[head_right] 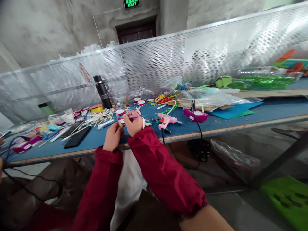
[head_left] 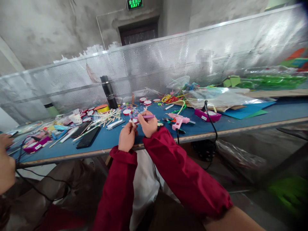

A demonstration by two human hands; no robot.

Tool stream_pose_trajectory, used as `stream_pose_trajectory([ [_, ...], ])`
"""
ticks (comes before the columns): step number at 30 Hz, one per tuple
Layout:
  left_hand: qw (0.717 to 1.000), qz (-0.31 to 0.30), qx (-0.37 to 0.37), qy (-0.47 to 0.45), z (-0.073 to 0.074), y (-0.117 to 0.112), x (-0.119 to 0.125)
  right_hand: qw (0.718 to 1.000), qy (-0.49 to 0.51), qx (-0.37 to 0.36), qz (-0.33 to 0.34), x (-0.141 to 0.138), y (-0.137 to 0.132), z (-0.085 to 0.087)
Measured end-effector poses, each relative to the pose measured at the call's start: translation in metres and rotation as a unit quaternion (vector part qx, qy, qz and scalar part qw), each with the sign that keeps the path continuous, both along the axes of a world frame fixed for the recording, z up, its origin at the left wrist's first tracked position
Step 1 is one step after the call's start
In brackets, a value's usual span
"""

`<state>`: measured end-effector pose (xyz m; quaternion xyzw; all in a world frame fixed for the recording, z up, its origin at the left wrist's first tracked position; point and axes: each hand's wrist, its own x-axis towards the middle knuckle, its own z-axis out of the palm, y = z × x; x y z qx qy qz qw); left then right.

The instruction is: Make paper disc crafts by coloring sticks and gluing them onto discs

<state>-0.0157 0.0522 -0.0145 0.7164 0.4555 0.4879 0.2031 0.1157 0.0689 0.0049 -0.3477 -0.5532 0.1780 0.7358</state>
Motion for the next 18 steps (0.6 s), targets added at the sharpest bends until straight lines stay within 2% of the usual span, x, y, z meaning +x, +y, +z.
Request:
stream_pose_trajectory([
  [11, 1.000, 0.002, 0.004, 0.008, 0.0011, -0.0013, 0.0004, 1.000, -0.004, -0.005, -0.010, -0.0006, 0.0049, -0.0040],
  [18, 1.000, 0.004, -0.002, 0.008, 0.0003, 0.0002, 0.0006, 1.000, -0.013, -0.006, 0.001, -0.0011, -0.0030, 0.0013],
])
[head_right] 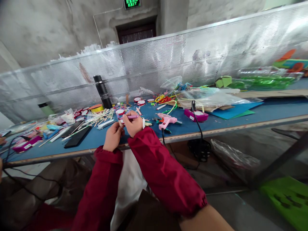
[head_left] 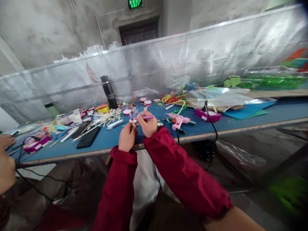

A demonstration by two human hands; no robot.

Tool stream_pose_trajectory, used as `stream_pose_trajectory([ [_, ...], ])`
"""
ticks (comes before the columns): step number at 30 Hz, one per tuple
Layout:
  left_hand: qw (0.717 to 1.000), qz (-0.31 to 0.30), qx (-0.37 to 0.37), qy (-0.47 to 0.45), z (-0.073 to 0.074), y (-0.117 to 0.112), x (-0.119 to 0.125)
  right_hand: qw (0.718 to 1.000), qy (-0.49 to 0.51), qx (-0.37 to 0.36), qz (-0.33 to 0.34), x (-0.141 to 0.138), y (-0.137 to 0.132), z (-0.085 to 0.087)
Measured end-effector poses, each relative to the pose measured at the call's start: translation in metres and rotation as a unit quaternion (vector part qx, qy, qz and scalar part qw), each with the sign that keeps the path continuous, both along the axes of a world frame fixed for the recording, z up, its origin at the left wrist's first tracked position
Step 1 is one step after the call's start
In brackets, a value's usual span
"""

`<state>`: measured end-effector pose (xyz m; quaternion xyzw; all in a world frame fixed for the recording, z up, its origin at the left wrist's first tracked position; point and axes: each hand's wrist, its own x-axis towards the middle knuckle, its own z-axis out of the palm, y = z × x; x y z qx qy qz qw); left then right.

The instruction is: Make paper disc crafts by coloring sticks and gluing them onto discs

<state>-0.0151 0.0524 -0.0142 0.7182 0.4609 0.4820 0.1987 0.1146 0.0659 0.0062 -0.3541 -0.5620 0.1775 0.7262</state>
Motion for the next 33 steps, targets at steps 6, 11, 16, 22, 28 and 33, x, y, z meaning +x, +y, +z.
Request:
stream_pose_trajectory([
  [6, 1.000, -0.002, 0.001, 0.000, 0.0011, -0.0017, 0.0003, 1.000, 0.010, 0.003, 0.010, -0.0007, -0.0006, 0.0001],
  [11, 1.000, 0.003, 0.005, 0.007, 0.0010, -0.0018, 0.0003, 0.999, 0.016, 0.008, 0.036, -0.0009, -0.0017, 0.0012],
  [16, 1.000, 0.002, 0.008, 0.004, 0.0008, -0.0015, 0.0007, 0.999, 0.003, 0.014, 0.032, -0.0006, -0.0032, 0.0035],
  [22, 1.000, 0.006, 0.004, 0.007, 0.0015, -0.0019, 0.0011, 0.999, -0.001, 0.020, 0.028, -0.0001, -0.0028, 0.0036],
  [28, 1.000, 0.000, -0.004, 0.007, 0.0024, -0.0031, 0.0013, 1.000, 0.008, 0.017, 0.022, -0.0012, -0.0010, 0.0030],
  [33, 1.000, 0.000, -0.003, 0.007, 0.0023, -0.0027, 0.0010, 1.000, 0.010, 0.016, 0.009, -0.0020, -0.0001, 0.0022],
])
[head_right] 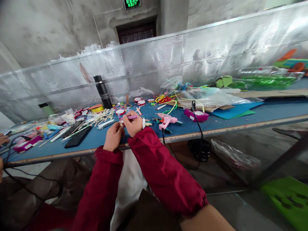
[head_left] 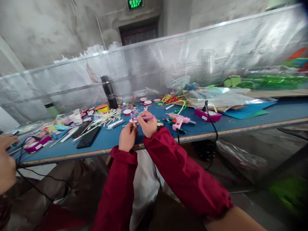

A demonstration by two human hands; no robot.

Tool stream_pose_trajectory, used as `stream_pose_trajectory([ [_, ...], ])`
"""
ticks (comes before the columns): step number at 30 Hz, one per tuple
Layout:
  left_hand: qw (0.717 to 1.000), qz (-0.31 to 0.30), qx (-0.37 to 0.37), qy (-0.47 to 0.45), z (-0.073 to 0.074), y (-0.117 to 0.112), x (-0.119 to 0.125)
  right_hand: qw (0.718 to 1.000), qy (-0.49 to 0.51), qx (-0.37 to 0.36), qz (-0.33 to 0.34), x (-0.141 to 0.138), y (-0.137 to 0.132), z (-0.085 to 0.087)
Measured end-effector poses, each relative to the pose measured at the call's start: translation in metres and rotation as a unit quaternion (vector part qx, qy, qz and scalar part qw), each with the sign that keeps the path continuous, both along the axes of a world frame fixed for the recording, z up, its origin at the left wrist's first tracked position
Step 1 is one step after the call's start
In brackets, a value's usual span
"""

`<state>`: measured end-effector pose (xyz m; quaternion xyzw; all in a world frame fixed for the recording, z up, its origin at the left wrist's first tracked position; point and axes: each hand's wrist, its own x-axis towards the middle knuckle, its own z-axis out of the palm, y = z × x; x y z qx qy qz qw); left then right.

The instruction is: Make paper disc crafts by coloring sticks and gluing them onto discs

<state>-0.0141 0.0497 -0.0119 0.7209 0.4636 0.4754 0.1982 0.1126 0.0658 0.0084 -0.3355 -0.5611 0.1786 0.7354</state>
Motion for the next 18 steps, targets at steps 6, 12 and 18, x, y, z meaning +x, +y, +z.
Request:
stream_pose_trajectory([
  [6, 1.000, -0.002, -0.006, -0.007, -0.0003, 0.0002, 0.0002, 1.000, 0.007, 0.003, 0.004, -0.0001, -0.0005, 0.0011],
  [12, 1.000, -0.005, 0.005, -0.012, -0.0007, -0.0005, 0.0002, 1.000, 0.007, 0.006, 0.010, -0.0003, 0.0007, -0.0003],
  [18, 1.000, 0.000, 0.002, -0.007, -0.0008, 0.0006, 0.0001, 1.000, 0.005, -0.001, 0.004, 0.0000, -0.0014, 0.0004],
])
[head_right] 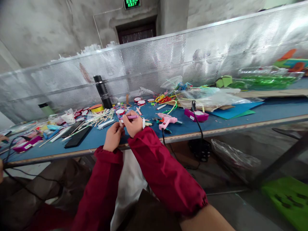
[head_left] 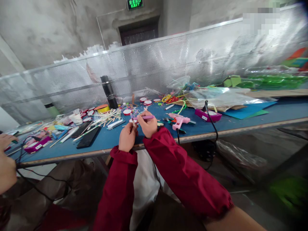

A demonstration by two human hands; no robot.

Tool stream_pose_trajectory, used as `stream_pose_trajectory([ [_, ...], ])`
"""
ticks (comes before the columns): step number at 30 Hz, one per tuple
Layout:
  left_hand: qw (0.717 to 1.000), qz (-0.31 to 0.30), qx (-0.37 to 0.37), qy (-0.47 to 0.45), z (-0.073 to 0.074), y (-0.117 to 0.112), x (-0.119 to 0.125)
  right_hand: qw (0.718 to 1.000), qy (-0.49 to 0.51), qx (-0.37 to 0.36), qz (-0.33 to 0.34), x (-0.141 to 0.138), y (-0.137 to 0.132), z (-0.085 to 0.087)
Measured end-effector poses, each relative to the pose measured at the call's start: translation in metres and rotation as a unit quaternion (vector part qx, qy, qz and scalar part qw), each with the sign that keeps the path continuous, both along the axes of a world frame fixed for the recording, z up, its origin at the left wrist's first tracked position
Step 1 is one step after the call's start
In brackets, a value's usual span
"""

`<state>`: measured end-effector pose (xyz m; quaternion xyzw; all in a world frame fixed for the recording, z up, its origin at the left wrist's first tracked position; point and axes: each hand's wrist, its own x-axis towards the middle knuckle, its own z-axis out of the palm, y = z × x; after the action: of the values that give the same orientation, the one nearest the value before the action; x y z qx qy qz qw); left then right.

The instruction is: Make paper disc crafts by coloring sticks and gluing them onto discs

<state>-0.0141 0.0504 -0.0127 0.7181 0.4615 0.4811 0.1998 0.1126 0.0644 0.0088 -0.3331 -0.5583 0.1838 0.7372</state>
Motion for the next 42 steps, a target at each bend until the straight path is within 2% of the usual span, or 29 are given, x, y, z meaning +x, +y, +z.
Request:
stream_pose_trajectory([
  [6, 1.000, 0.001, 0.004, 0.002, -0.0008, 0.0007, -0.0009, 0.999, -0.012, -0.005, -0.030, 0.0018, -0.0004, 0.0008],
  [11, 1.000, -0.001, -0.001, -0.003, -0.0019, 0.0013, -0.0009, 1.000, -0.007, -0.003, -0.004, 0.0017, -0.0008, -0.0002],
  [24, 1.000, 0.000, 0.003, 0.004, -0.0001, -0.0001, -0.0008, 1.000, -0.008, -0.003, -0.017, 0.0030, -0.0002, -0.0009],
  [30, 1.000, 0.002, 0.004, 0.002, -0.0004, 0.0004, -0.0006, 1.000, -0.007, 0.010, 0.006, 0.0023, 0.0004, -0.0012],
  [36, 1.000, 0.001, 0.005, 0.007, -0.0005, 0.0012, -0.0009, 1.000, 0.006, 0.013, -0.019, 0.0021, 0.0067, -0.0056],
  [42, 1.000, 0.001, 0.008, 0.006, -0.0013, 0.0006, -0.0009, 1.000, 0.002, 0.004, 0.013, 0.0009, 0.0055, -0.0057],
])
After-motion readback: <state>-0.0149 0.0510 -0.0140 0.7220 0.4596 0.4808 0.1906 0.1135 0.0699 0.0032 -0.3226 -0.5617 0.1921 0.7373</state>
